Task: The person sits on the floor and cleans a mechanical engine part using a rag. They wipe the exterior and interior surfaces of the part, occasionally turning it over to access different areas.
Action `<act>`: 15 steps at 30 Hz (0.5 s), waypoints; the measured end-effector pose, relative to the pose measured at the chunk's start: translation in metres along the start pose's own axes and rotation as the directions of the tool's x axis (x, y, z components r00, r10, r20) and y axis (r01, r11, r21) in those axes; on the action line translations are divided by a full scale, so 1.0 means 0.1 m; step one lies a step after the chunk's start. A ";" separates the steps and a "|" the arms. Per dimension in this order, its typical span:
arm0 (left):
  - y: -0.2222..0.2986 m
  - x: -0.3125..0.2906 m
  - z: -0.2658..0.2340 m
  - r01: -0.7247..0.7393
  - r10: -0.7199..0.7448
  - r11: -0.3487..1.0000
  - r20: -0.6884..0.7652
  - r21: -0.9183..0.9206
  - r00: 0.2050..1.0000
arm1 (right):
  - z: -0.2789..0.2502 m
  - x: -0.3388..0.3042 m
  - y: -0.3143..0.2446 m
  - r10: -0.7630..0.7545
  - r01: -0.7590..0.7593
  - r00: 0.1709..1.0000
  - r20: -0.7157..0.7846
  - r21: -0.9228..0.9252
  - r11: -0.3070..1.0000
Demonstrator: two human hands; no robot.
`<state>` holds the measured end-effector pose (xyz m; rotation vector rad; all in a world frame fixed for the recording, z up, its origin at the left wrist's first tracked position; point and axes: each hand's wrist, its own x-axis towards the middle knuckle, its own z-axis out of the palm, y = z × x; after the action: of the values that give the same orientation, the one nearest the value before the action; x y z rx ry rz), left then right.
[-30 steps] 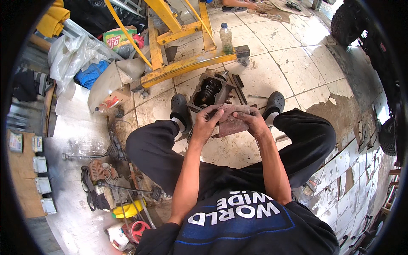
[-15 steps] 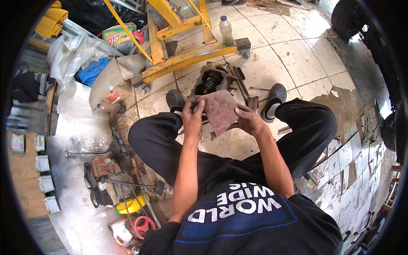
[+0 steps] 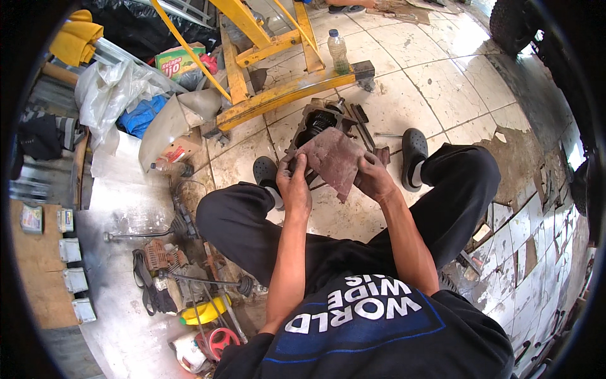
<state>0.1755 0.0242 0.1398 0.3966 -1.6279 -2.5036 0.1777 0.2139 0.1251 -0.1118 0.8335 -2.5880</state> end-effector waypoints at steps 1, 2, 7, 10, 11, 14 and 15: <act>-0.02 0.03 -0.03 -0.002 0.001 0.999 -0.032 -0.034 0.999 | 0.11 0.02 -0.03 -0.009 0.006 0.995 -0.104 -0.024 1.000; 0.03 -0.02 0.05 0.026 -0.032 0.992 -0.044 -0.126 0.999 | 0.08 0.06 0.01 -0.005 -0.002 0.988 -0.156 -0.044 0.999; 0.02 -0.09 0.00 0.110 -0.123 0.952 -0.029 -0.284 0.992 | 0.06 0.15 0.16 0.109 -0.096 0.953 -0.281 0.062 0.993; 0.02 -0.10 -0.05 0.105 -0.132 0.944 -0.069 -0.313 0.989 | 0.01 0.23 0.27 0.092 -0.080 0.923 -0.375 0.048 0.996; 0.02 -0.10 -0.08 0.100 -0.134 0.943 -0.087 -0.318 0.987 | 0.04 0.24 0.27 0.085 -0.078 0.928 -0.363 0.036 0.996; 0.03 -0.06 -0.13 0.086 -0.121 0.950 -0.100 -0.302 0.988 | 0.11 0.25 0.24 0.050 -0.047 0.945 -0.324 0.019 0.999; 0.02 -0.05 -0.14 0.095 -0.129 0.950 -0.098 -0.297 0.987 | 0.12 0.25 0.22 0.047 -0.046 0.940 -0.339 0.009 0.999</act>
<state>0.1847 0.0124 0.1368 0.5998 -1.2006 -2.6908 0.1655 0.1807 0.1210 0.3612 0.9381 -2.6003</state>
